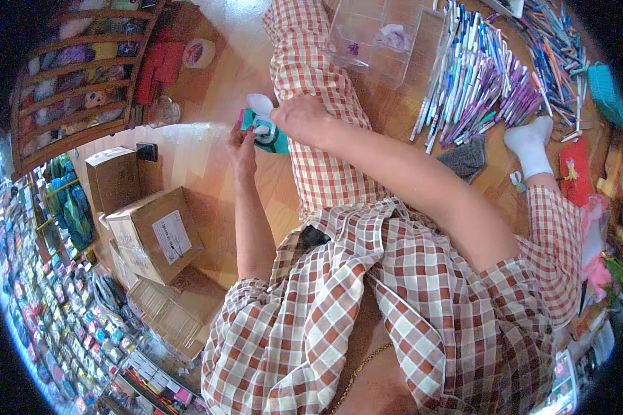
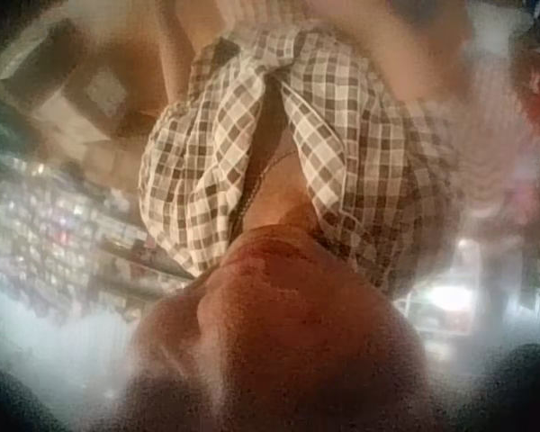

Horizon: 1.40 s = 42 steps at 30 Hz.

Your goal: The recorder is cleaning a plastic organizer tray using wet wipes and a small tool.

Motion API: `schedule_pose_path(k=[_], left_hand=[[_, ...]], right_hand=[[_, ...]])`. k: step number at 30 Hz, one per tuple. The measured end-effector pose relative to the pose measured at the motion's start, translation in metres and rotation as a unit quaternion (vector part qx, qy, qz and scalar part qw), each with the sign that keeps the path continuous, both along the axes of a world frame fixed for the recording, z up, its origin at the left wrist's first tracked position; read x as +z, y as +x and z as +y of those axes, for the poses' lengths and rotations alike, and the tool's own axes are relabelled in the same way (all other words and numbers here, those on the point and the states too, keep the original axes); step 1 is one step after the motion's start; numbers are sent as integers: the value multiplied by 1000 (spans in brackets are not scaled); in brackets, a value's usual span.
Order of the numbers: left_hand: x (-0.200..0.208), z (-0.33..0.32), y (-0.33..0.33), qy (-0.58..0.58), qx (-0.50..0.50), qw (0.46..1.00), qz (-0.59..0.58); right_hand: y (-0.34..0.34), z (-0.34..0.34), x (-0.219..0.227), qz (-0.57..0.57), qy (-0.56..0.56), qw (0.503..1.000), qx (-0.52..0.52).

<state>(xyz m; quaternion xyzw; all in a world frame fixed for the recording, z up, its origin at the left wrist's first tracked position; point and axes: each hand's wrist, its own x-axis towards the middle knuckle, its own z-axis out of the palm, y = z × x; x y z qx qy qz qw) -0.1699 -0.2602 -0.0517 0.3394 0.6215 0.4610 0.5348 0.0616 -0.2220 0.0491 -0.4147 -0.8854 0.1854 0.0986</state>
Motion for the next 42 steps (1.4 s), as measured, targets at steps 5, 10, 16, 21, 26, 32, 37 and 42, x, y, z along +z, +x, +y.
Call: schedule_pose_path(k=[5, 10, 16, 21, 26, 32, 37, 42], left_hand=[[3, -13, 4, 44, 27, 996, -76], [4, -17, 6, -1, -27, 1000, 7], [47, -8, 41, 185, -176, 838, 482], [39, -7, 34, 222, -232, 753, 575], [22, -9, 26, 136, -178, 834, 504], [15, -10, 28, 55, -147, 941, 298], [8, -12, 19, 44, -144, 978, 141], [16, -13, 20, 20, -106, 991, 73]], right_hand=[[-1, 1, -10, 30, 16, 999, -6], [3, 1, -8, 4, 10, 1000, -16], [10, -2, -14, 51, -3, 998, -40], [11, -1, 2, 52, -57, 997, -18], [7, 1, 6, 62, -71, 995, -32], [-1, -1, -3, 52, -31, 998, 1], [-3, -3, -7, 27, 1, 1000, 9], [-2, -4, -8, 34, 25, 999, 25]])
